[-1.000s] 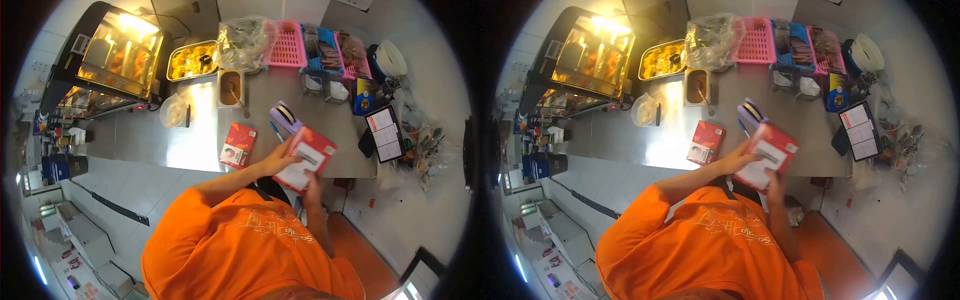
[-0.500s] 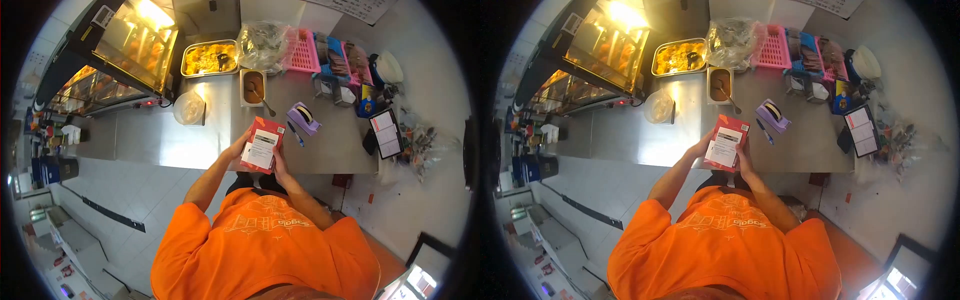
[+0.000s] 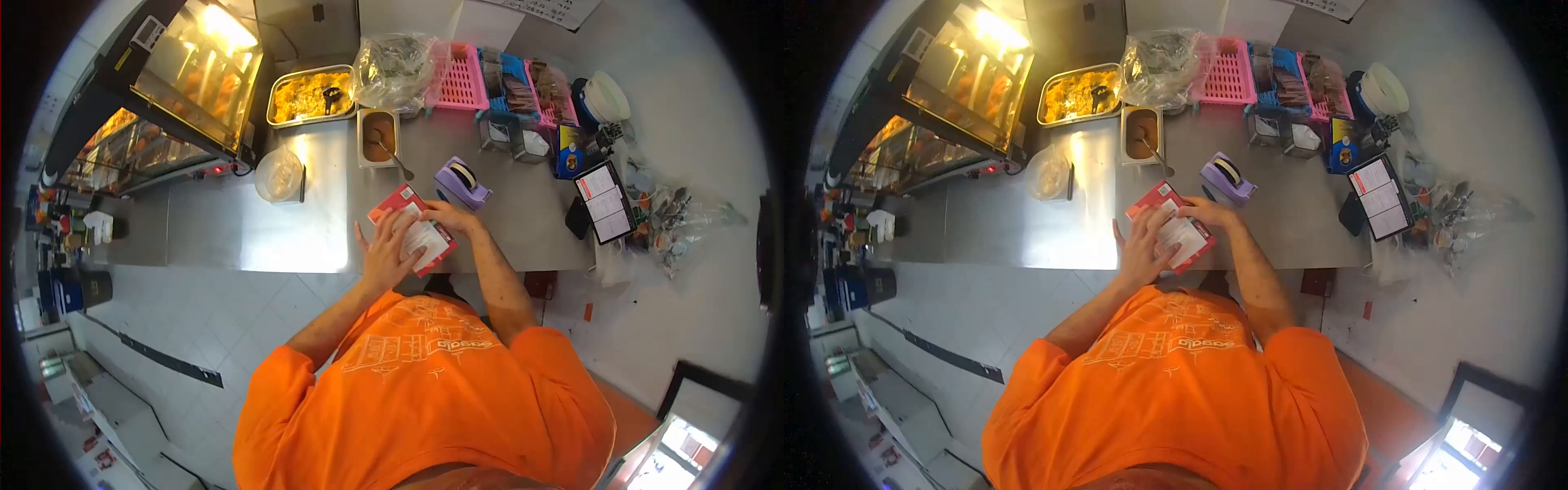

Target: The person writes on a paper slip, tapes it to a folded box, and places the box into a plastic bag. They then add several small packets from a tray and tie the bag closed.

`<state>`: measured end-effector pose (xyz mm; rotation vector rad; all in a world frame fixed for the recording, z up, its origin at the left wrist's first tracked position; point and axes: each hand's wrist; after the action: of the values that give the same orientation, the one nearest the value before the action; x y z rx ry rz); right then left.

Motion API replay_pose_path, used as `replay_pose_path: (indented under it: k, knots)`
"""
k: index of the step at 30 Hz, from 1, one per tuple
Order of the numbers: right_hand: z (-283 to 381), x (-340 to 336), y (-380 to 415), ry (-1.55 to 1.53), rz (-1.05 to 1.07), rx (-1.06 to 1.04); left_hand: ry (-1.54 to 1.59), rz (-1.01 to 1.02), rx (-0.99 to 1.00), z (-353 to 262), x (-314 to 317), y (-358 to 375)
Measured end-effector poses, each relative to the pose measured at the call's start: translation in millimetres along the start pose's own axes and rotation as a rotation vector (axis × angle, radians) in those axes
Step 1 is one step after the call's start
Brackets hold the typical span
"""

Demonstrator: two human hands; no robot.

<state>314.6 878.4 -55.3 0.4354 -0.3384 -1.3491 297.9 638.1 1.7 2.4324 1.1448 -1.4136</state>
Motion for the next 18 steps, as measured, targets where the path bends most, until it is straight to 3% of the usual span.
replay_pose_path:
  k: [1, 2, 4, 6, 8, 11, 15, 18]
  knots:
    - [4.1, -2.6, 5.5, 0.162, -0.041, -0.047, -0.237, 0.097, 0.033, -6.3, 3.6, 2.9]
    - [5.9, -5.7, 16.5, 0.387, -0.240, -0.159, -0.474, 0.198, 0.061, -12.9, 6.7, 6.7]
    - [43.7, -25.8, 50.0, 0.778, -0.609, -0.099, -0.322, 0.258, -0.038, -24.9, 2.0, 8.0]
    - [6.5, -83.3, 45.3, 0.729, -0.964, -0.122, -0.285, 0.293, -0.096, -32.2, 1.5, 8.5]
    - [-51.8, -138.7, 32.5, 0.638, -0.840, 0.163, -0.265, 0.299, -0.144, -39.0, 4.5, 8.3]
    - [-67.9, -159.4, 30.8, -0.042, -0.258, 0.308, -0.289, 0.324, -0.212, -55.2, 10.0, 9.1]
    - [-87.1, -159.4, 42.4, -0.459, -0.120, -0.012, -0.303, 0.300, -0.253, -54.3, 22.5, 13.1]
    - [-122.4, -146.6, 61.6, -0.843, -0.260, -0.273, -0.283, 0.276, -0.263, -52.9, 24.3, 11.7]
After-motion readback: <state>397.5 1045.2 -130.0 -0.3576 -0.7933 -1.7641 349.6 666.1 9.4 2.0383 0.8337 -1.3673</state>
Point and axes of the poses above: each hand's wrist, its own y-axis away from the middle knuckle, its own x-axis out of the palm, z = x × y, and after that the axes turned 5 degrees about z, right-handed
